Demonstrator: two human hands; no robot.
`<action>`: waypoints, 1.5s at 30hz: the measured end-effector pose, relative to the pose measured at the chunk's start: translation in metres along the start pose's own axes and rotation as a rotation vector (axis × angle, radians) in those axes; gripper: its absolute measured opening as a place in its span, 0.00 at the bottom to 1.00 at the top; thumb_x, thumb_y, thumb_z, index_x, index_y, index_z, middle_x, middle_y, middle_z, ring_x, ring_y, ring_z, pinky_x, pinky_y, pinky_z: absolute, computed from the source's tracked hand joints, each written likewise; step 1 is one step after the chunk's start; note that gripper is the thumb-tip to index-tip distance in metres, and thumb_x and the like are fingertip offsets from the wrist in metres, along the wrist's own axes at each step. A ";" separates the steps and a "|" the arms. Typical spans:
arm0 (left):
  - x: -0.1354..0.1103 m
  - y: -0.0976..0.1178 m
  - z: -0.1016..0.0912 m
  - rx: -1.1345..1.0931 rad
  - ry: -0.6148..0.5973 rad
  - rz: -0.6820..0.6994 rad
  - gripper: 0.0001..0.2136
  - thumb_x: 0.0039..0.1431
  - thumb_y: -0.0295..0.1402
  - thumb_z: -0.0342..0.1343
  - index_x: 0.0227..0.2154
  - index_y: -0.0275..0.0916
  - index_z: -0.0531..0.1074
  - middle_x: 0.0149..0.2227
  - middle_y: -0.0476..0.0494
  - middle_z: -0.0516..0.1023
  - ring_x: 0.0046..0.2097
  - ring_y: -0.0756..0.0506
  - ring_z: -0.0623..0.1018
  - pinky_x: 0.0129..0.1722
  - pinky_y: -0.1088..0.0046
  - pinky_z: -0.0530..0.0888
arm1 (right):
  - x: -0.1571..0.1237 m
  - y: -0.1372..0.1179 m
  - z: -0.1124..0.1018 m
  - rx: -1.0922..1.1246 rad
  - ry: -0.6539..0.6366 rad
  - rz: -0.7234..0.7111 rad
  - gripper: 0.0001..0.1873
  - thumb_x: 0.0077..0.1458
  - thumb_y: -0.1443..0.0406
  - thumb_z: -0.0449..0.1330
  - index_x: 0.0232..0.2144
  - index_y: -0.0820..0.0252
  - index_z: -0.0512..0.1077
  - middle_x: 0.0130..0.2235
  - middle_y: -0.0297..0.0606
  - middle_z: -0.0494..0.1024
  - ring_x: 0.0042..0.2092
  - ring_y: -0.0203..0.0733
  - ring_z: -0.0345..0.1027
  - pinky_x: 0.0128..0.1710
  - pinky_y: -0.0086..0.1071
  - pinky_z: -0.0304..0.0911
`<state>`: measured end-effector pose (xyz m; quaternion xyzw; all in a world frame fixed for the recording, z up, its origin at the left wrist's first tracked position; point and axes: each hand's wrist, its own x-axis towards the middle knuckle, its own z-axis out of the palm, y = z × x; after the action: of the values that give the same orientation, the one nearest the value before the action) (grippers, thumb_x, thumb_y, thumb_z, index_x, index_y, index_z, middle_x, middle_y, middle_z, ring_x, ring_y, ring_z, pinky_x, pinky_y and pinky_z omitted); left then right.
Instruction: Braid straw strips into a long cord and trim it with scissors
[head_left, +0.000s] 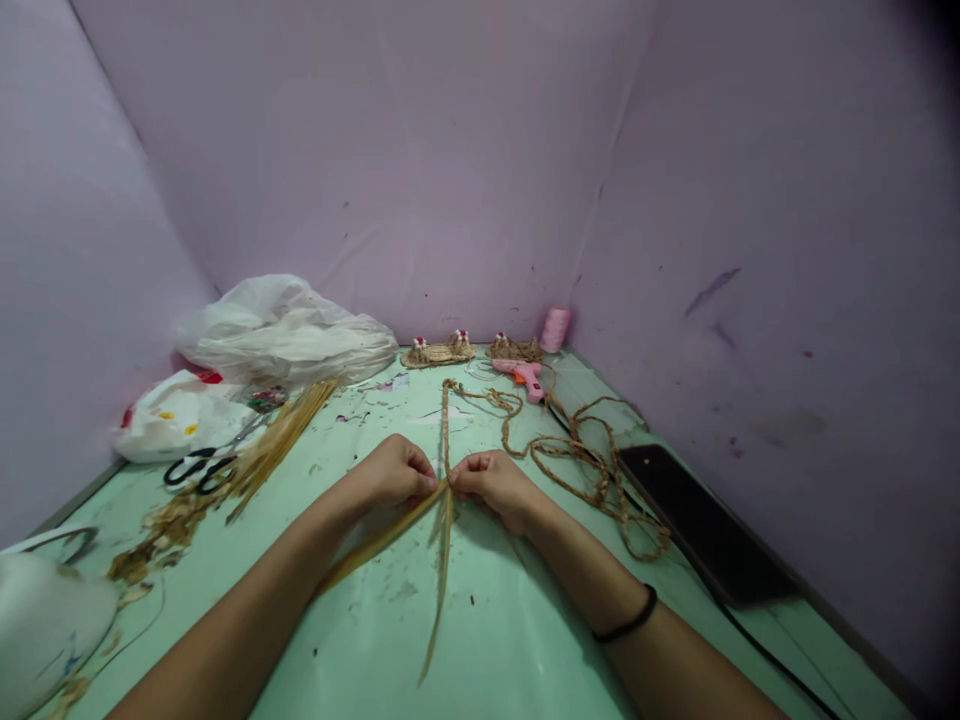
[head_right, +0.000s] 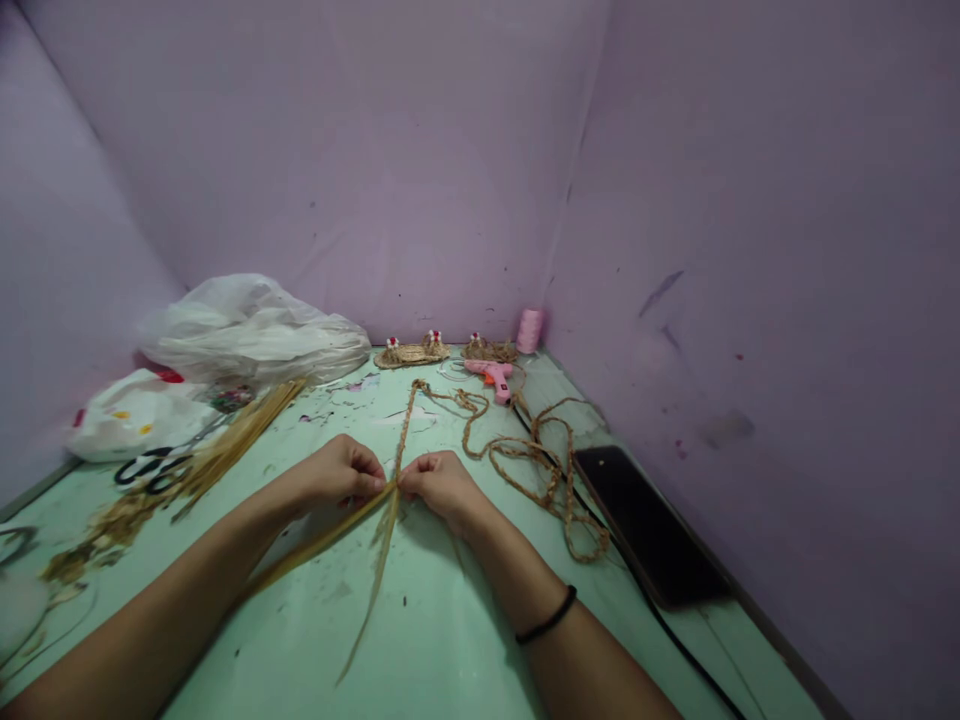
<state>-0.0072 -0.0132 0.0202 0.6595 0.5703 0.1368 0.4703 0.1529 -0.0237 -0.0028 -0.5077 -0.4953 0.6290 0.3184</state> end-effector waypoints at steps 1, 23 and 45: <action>0.000 0.000 0.000 0.015 0.003 0.009 0.09 0.36 0.33 0.52 0.19 0.32 0.72 0.13 0.51 0.65 0.18 0.53 0.62 0.18 0.78 0.59 | 0.000 0.000 0.000 0.004 -0.001 -0.006 0.02 0.37 0.71 0.56 0.16 0.65 0.67 0.12 0.26 0.63 0.13 0.24 0.43 0.15 0.26 0.35; -0.002 0.008 0.025 -0.349 0.127 -0.258 0.08 0.36 0.30 0.57 0.13 0.34 0.63 0.08 0.52 0.61 0.11 0.56 0.58 0.12 0.80 0.52 | 0.002 0.003 0.001 0.065 0.009 -0.011 0.03 0.33 0.73 0.57 0.15 0.64 0.66 0.12 0.27 0.65 0.15 0.25 0.48 0.16 0.23 0.41; -0.002 -0.001 0.022 -0.390 0.018 -0.168 0.10 0.36 0.36 0.59 0.17 0.35 0.65 0.10 0.55 0.61 0.11 0.58 0.56 0.10 0.82 0.50 | -0.002 0.000 -0.005 0.126 -0.129 -0.008 0.04 0.35 0.68 0.59 0.18 0.66 0.68 0.16 0.31 0.69 0.15 0.23 0.45 0.15 0.23 0.36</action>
<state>0.0072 -0.0247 0.0088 0.5049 0.5902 0.2107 0.5936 0.1586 -0.0237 -0.0018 -0.4432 -0.4763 0.6890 0.3194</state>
